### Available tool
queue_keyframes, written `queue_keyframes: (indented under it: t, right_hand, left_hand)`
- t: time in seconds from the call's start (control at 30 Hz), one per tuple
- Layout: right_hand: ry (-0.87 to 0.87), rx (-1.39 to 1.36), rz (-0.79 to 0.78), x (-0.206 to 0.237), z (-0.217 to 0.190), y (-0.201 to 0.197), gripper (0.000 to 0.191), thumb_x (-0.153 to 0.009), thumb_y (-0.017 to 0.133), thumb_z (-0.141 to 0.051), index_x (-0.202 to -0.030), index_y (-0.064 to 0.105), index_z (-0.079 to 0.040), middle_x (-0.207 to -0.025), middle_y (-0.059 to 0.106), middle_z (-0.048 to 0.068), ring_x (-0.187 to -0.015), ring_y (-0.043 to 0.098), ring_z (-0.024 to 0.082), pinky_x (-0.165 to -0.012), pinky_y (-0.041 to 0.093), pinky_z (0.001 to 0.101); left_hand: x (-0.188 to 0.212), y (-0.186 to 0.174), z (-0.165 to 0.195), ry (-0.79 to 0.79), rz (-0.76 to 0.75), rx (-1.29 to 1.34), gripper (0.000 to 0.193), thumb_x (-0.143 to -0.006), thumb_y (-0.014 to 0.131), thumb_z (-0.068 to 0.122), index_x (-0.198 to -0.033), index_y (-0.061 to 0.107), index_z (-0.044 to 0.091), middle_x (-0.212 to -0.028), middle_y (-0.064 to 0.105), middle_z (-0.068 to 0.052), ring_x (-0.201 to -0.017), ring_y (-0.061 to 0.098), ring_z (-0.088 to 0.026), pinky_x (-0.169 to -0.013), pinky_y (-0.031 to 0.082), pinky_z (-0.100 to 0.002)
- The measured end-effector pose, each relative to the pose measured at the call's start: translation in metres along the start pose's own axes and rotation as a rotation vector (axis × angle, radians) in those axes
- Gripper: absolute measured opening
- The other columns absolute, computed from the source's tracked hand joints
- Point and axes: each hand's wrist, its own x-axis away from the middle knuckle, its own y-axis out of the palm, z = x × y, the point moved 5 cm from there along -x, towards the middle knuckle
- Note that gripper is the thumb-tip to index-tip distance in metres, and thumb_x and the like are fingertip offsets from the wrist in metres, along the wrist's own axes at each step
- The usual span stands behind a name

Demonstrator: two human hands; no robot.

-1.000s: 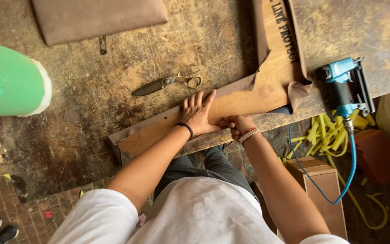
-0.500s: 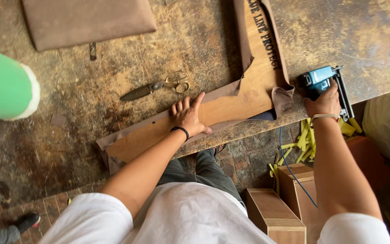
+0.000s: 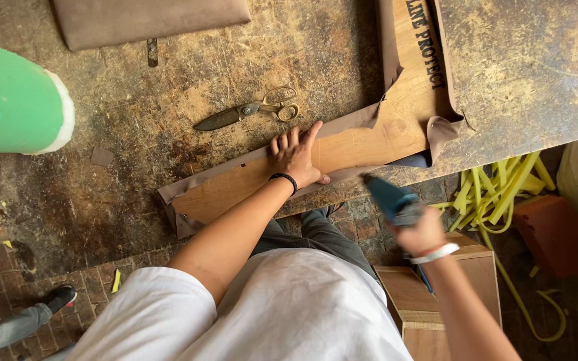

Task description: The person covers a large letter-shaped wooden sign with brown fabric. They fold the fabric over the edges of the letter, staple it in place with a pneumatic nail gun, press and smooth the fabric along the arms, and finally carry the covered letter across the workshop.

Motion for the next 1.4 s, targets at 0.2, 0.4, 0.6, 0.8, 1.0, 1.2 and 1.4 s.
queue_keyframes:
  t: [0.2, 0.4, 0.6, 0.8, 1.0, 1.2, 1.4]
  right_hand:
    - [-0.179, -0.047, -0.031, -0.018, -0.051, 0.035, 0.043, -0.064, 0.085, -0.022, -0.1, 0.073, -0.001, -0.078, 0.073, 0.023, -0.075, 0.074, 0.037, -0.067, 0.058, 0.0436]
    - [-0.312, 0.021, -0.065, -0.029, -0.061, 0.021, 0.038, -0.065, 0.083, -0.021, -0.097, 0.072, -0.002, -0.079, 0.072, 0.023, -0.078, 0.072, 0.04, -0.07, 0.058, 0.0428]
    - [-0.293, 0.069, -0.1, -0.042, -0.059, 0.018, 0.034, -0.065, 0.083, -0.021, -0.088, 0.072, 0.001, -0.078, 0.073, 0.023, -0.076, 0.075, 0.037, -0.071, 0.059, 0.0409]
    - [-0.15, -0.053, -0.033, -0.033, -0.032, 0.017, 0.036, -0.07, 0.084, -0.028, -0.09, 0.073, 0.0, -0.076, 0.076, 0.018, -0.07, 0.077, 0.03, -0.068, 0.06, 0.0395]
    - [-0.037, -0.275, 0.06, -0.013, -0.017, 0.007, 0.027, -0.073, 0.083, -0.02, -0.089, 0.076, 0.001, -0.075, 0.076, 0.014, -0.065, 0.073, 0.024, -0.064, 0.057, 0.0378]
    - [0.004, -1.133, -0.161, -0.032, -0.081, -0.006, 0.046, -0.068, 0.064, 0.001, -0.114, 0.068, 0.002, -0.069, 0.063, 0.008, -0.053, 0.057, 0.021, -0.052, 0.049, 0.0362]
    - [-0.062, -1.476, -0.416, -0.085, -0.193, -0.011, 0.055, -0.076, 0.062, -0.009, -0.129, 0.06, 0.004, -0.064, 0.048, 0.002, -0.056, 0.051, 0.018, -0.059, 0.048, 0.0356]
  left_hand:
    - [-0.001, 0.0, -0.004, 0.035, 0.044, 0.001, 0.136, -0.053, 0.099, 0.056, -0.158, 0.013, 0.042, -0.16, 0.028, -0.015, -0.148, 0.023, -0.038, -0.12, 0.011, -0.055]
    - [-0.002, 0.001, -0.007, 0.054, 0.096, 0.004, 0.136, -0.052, 0.099, 0.051, -0.158, 0.015, 0.041, -0.154, 0.036, -0.014, -0.144, 0.029, -0.037, -0.121, 0.013, -0.053]
    - [-0.003, 0.002, -0.005, 0.045, 0.123, -0.004, 0.136, -0.052, 0.099, 0.051, -0.157, 0.014, 0.042, -0.154, 0.033, -0.015, -0.142, 0.028, -0.038, -0.118, 0.011, -0.055]
    - [-0.008, 0.002, -0.015, 0.087, 0.007, 0.014, 0.139, -0.053, 0.096, 0.056, -0.164, 0.015, 0.032, -0.15, 0.042, -0.014, -0.141, 0.038, -0.035, -0.121, 0.025, -0.05]
    - [-0.023, 0.012, -0.026, 0.086, -0.006, -0.017, 0.139, -0.055, 0.096, 0.057, -0.162, 0.015, 0.02, -0.151, 0.041, -0.015, -0.142, 0.037, -0.036, -0.121, 0.024, -0.053]
    - [0.007, 0.008, -0.018, 0.086, 0.11, 0.391, 0.082, -0.085, 0.078, 0.044, -0.156, 0.043, 0.023, -0.166, 0.049, -0.008, -0.11, 0.074, -0.026, -0.085, 0.062, -0.039]
    - [0.064, -0.067, 0.026, 0.528, 0.487, 0.616, 0.09, -0.076, 0.078, 0.018, -0.154, 0.035, 0.005, -0.127, 0.065, -0.023, -0.107, 0.067, -0.037, -0.082, 0.057, -0.043]
